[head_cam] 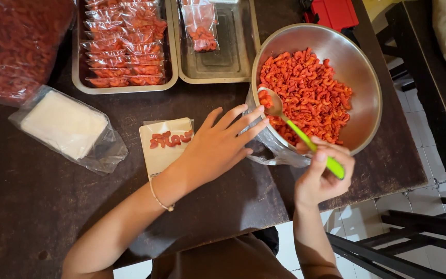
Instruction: Packaging small red snacks into plastic bags and weighing them on a digital scale.
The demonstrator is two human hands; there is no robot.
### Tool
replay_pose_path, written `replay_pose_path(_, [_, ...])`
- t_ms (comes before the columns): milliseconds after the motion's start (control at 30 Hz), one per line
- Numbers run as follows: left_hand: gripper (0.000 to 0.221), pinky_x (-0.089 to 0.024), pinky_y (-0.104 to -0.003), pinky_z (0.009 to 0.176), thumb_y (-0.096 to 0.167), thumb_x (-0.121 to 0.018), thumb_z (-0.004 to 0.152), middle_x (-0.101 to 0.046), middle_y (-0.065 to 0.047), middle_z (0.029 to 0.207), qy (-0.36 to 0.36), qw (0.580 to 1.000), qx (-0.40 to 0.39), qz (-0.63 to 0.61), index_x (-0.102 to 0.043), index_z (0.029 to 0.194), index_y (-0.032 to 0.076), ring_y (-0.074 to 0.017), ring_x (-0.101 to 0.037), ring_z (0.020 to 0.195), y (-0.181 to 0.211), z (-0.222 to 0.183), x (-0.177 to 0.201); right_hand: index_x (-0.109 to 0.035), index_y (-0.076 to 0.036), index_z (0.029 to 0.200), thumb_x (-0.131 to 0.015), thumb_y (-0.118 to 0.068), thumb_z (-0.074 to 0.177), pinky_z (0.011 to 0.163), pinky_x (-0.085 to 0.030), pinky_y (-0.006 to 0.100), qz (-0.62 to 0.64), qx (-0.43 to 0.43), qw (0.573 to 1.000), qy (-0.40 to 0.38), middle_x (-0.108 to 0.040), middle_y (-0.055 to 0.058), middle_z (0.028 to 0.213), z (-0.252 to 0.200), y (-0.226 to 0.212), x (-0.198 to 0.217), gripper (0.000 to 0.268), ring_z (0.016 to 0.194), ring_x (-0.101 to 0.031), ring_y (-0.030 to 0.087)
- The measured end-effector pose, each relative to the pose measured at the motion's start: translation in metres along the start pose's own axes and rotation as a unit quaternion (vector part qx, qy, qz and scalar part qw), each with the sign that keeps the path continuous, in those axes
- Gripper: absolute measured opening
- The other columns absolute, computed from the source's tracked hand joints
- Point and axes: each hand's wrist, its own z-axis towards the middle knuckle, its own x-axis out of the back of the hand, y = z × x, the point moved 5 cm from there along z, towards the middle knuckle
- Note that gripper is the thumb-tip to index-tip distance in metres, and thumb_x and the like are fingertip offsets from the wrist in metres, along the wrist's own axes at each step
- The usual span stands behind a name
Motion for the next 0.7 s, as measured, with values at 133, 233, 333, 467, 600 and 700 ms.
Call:
replay_pose_path(133, [0.063, -0.036, -0.053, 0.095, 0.023, -0.068, 0.077, -0.039, -0.011, 0.137, -0.048, 0.998, 0.016, -0.039, -0.041, 0.133, 0.014, -0.0295, -0.038, 0.126, -0.007, -0.001, 0.013, -0.047, 0.005, 0.093, -0.044, -0.01, 0.097, 0.054, -0.053, 0.032, 0.003, -0.001, 1.0, 0.004, -0.057, 0.023, 0.09, 0.015, -0.005, 0.001, 0.016, 0.066, -0.063, 0.028])
replay_pose_path(233, [0.052, -0.035, -0.049, 0.096, 0.027, -0.063, 0.081, -0.041, -0.009, 0.135, -0.049, 0.997, 0.041, -0.048, -0.046, 0.128, 0.014, -0.0284, -0.037, 0.125, -0.022, -0.011, 0.019, -0.046, 0.002, 0.089, -0.049, -0.016, 0.097, 0.049, -0.052, 0.031, 0.016, -0.025, 0.998, 0.058, -0.055, 0.022, 0.083, 0.022, 0.001, 0.012, 0.02, 0.06, -0.061, 0.026])
replay_pose_path(333, [0.043, -0.036, -0.045, 0.097, 0.026, -0.058, 0.087, -0.045, -0.009, 0.133, -0.018, 0.996, 0.049, -0.074, -0.051, 0.125, 0.009, -0.0294, -0.042, 0.123, -0.033, -0.029, 0.037, -0.046, -0.002, 0.095, -0.052, -0.018, 0.1, 0.046, -0.055, 0.025, 0.06, 0.014, 0.997, 0.044, -0.057, 0.017, 0.084, 0.031, -0.013, 0.01, 0.017, 0.059, -0.061, 0.022])
replay_pose_path(467, [0.055, -0.035, -0.043, 0.094, 0.024, -0.062, 0.082, -0.042, -0.009, 0.134, -0.064, 0.979, 0.143, -0.129, -0.042, 0.13, 0.008, -0.0274, -0.037, 0.122, -0.05, -0.059, 0.044, -0.045, -0.005, 0.093, -0.055, -0.026, 0.096, 0.05, -0.051, 0.028, 0.106, -0.089, 0.989, 0.053, -0.053, 0.015, 0.083, 0.031, -0.02, -0.004, 0.024, 0.062, -0.056, 0.021])
replay_pose_path(600, [0.08, -0.025, -0.042, 0.099, 0.03, -0.069, 0.073, -0.034, -0.011, 0.139, -0.117, 0.963, 0.212, -0.114, -0.028, 0.137, 0.007, -0.0295, -0.031, 0.126, -0.055, -0.084, 0.032, -0.045, -0.005, 0.091, -0.053, -0.026, 0.096, 0.046, -0.048, 0.026, 0.126, -0.123, 0.984, 0.009, -0.055, 0.019, 0.083, 0.019, -0.023, -0.021, 0.024, 0.052, -0.055, 0.022])
replay_pose_path(700, [0.078, -0.024, -0.043, 0.101, 0.032, -0.067, 0.075, -0.031, -0.012, 0.141, -0.095, 0.969, 0.217, -0.074, -0.029, 0.137, 0.007, -0.0308, -0.028, 0.129, -0.061, -0.096, 0.028, -0.045, -0.003, 0.091, -0.054, -0.023, 0.094, 0.049, -0.053, 0.032, 0.136, -0.129, 0.982, 0.025, -0.052, 0.017, 0.078, 0.005, -0.021, -0.027, 0.022, 0.07, -0.06, 0.025])
